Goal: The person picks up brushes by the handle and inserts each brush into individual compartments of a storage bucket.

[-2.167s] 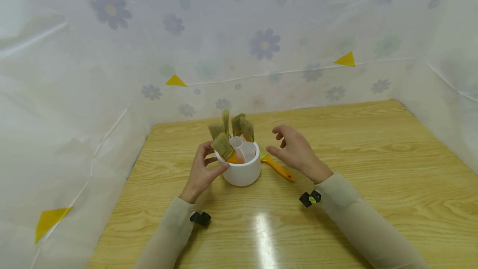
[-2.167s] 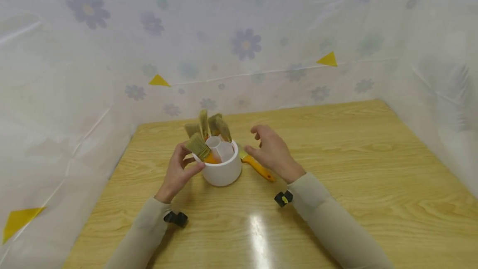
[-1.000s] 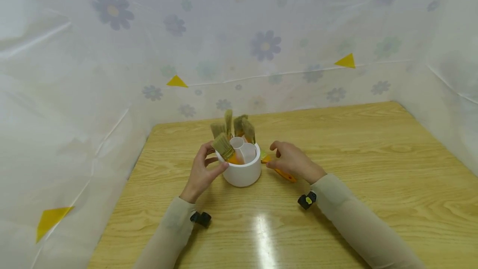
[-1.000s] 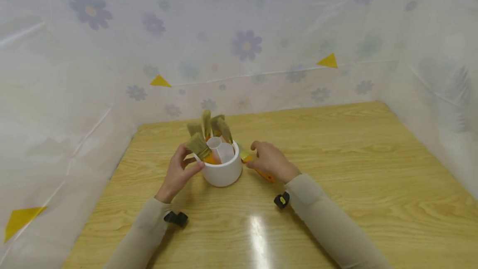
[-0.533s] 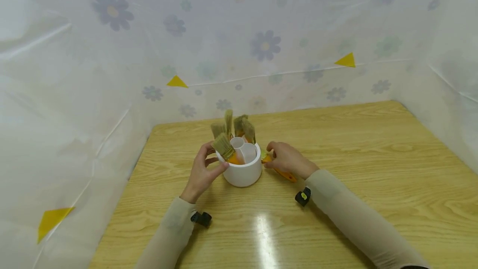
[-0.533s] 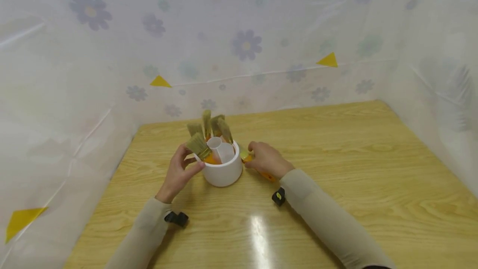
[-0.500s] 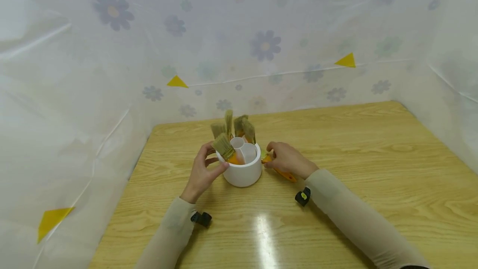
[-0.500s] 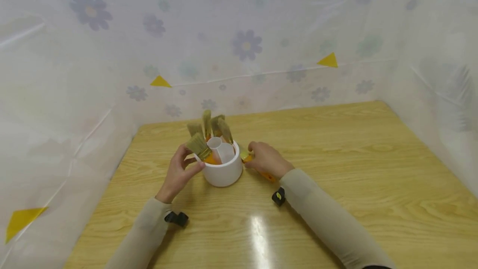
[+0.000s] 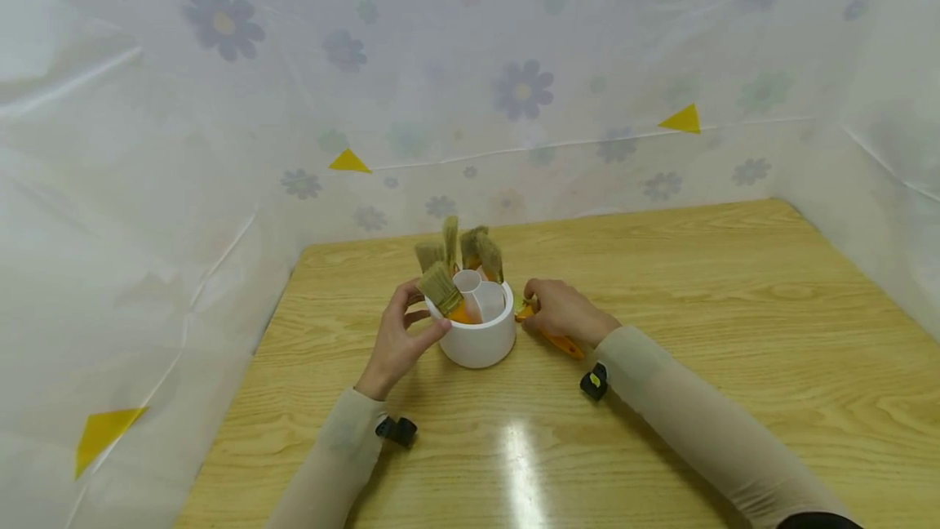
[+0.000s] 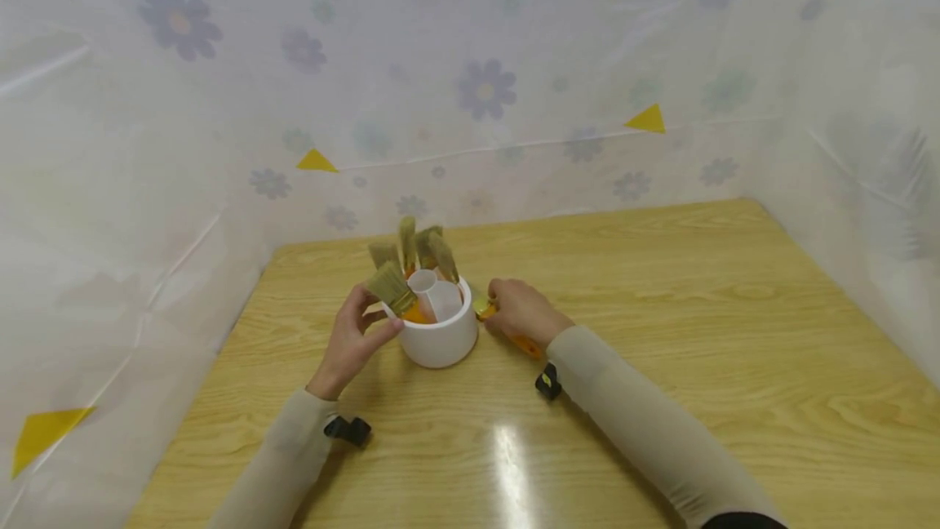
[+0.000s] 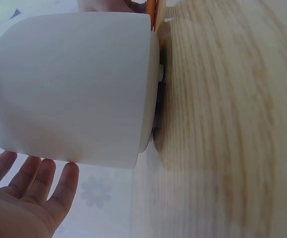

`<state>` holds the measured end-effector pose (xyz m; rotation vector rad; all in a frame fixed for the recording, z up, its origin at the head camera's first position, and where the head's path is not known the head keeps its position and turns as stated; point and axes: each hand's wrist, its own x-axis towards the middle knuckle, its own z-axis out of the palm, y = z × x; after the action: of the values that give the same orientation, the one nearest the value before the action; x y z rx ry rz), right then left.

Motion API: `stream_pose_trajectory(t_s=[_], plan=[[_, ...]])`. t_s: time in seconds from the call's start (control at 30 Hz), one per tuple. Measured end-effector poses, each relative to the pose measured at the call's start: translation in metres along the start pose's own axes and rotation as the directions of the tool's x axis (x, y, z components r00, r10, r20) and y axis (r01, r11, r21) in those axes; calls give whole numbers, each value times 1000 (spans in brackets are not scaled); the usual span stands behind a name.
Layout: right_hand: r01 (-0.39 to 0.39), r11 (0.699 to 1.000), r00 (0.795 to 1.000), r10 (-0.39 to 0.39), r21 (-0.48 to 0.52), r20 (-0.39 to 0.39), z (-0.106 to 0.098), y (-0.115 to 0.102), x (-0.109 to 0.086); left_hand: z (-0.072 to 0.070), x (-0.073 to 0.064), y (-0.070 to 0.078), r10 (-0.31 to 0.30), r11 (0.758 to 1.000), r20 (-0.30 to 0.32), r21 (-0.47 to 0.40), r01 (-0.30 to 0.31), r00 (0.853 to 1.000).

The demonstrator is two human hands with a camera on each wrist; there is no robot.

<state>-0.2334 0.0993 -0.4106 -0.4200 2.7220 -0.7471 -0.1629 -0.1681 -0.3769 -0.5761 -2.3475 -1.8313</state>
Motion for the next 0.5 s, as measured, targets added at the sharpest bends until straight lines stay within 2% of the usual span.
stream_pose_trajectory(t_s=[0.5], plan=[[16,998,1000,-16,-63,-1,-1,7,1,0,0,-1,9,1000,5,4,-9,1000]])
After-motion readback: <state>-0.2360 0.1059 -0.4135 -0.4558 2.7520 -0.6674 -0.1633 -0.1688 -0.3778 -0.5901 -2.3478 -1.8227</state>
